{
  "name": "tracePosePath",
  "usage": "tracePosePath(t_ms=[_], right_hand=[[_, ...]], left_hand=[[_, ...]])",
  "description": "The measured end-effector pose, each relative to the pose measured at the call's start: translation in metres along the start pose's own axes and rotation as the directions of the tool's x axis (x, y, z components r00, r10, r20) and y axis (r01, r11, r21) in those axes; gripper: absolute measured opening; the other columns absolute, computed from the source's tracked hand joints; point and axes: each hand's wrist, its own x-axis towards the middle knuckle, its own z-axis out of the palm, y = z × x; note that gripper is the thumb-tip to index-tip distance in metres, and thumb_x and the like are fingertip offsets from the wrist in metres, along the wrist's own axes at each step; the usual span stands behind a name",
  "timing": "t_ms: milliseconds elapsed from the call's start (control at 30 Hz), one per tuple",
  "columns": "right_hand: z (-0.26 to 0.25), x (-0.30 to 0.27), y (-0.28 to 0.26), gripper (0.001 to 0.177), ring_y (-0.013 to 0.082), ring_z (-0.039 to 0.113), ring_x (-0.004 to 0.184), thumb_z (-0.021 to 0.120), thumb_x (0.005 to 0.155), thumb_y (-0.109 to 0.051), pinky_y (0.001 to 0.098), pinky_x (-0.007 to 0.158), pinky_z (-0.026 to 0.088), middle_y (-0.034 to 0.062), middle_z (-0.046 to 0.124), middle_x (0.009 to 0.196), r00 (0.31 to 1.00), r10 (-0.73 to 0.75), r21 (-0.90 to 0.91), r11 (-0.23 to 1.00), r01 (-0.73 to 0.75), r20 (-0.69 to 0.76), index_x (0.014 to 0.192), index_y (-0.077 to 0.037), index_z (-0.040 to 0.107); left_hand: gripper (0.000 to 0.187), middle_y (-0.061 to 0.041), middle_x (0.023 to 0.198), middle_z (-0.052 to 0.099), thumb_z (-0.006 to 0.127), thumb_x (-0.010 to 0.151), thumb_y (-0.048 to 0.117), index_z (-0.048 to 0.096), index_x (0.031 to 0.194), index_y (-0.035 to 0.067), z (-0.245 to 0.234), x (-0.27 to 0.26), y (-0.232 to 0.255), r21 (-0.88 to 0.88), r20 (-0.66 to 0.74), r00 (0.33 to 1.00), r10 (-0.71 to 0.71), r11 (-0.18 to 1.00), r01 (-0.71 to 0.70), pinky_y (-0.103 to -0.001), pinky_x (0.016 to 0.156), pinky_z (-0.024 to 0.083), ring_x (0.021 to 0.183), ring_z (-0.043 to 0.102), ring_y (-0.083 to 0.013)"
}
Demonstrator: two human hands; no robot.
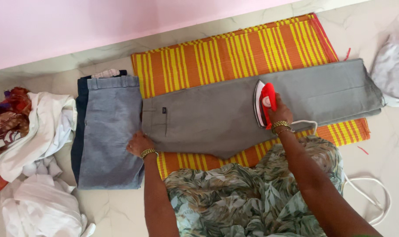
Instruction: The person irons a pair of gray trousers on a striped mat, then folds them and places them aside. They then unfold a gray polo shirt, smooth it out, and begin ironing it.
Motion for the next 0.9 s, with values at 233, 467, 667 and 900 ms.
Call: tracePosePath(t_ms=[233, 467, 667, 900], right_hand=[[0.009, -0.058, -0.034, 0.078, 0.0437, 0.071, 0.091, 0.072, 0.087, -0.038, 0.0571, 0.076, 0.056, 0.0199, 0.073, 0.103, 1.000, 0.004, -0.019, 1.000, -0.003, 0.024, 0.158, -0.035, 0.039], [0.031, -0.018, -0.054, 0.074, 0.0411, 0.072, 0.085, 0.071, 0.089, -0.034, 0.0557, 0.072, 0.057, 0.0167, 0.073, 0.097, 0.998, -0.017, -0.022, 1.000, 0.015, -0.066, 0.156, -0.035, 0.042], [0.025, -0.027, -0.074, 0.072, 0.0416, 0.071, 0.083, 0.068, 0.090, -0.029, 0.0548, 0.071, 0.057, 0.0195, 0.072, 0.095, 0.997, -0.075, 0.032, 0.997, 0.075, -0.011, 0.157, -0.025, 0.042], [0.042, -0.062, -0.100, 0.072, 0.0409, 0.071, 0.079, 0.067, 0.092, -0.028, 0.0527, 0.069, 0.057, 0.0194, 0.072, 0.091, 0.994, -0.110, 0.002, 0.994, 0.110, -0.008, 0.158, -0.024, 0.040]], left_hand=[[0.018, -0.002, 0.113, 0.072, 0.066, 0.097, 0.036, 0.070, 0.107, 0.022, 0.000, 0.002, -0.002, -0.116, 0.045, 0.991, -0.129, 0.984, 0.134, -0.051, 0.091, 0.045, 0.102, 0.066, -0.0305], [0.056, -0.023, 0.144, 0.054, 0.060, 0.102, 0.047, 0.050, 0.147, 0.015, -0.028, -0.010, 0.011, -0.321, -0.230, 0.969, 0.089, 0.933, -0.162, -0.061, 0.107, 0.038, 0.132, 0.050, -0.0453], [0.068, -0.014, 0.166, 0.020, 0.050, 0.095, 0.059, 0.037, 0.154, 0.028, -0.039, -0.125, 0.025, -0.160, -0.206, 0.568, 0.797, 0.545, -0.823, -0.074, 0.112, 0.015, 0.150, 0.016, -0.0450], [0.064, -0.005, 0.171, 0.015, 0.046, 0.100, 0.057, 0.032, 0.159, 0.037, -0.016, -0.149, 0.021, -0.176, -0.161, 0.611, 0.775, 0.587, -0.790, -0.073, 0.116, 0.013, 0.155, 0.010, -0.0369]])
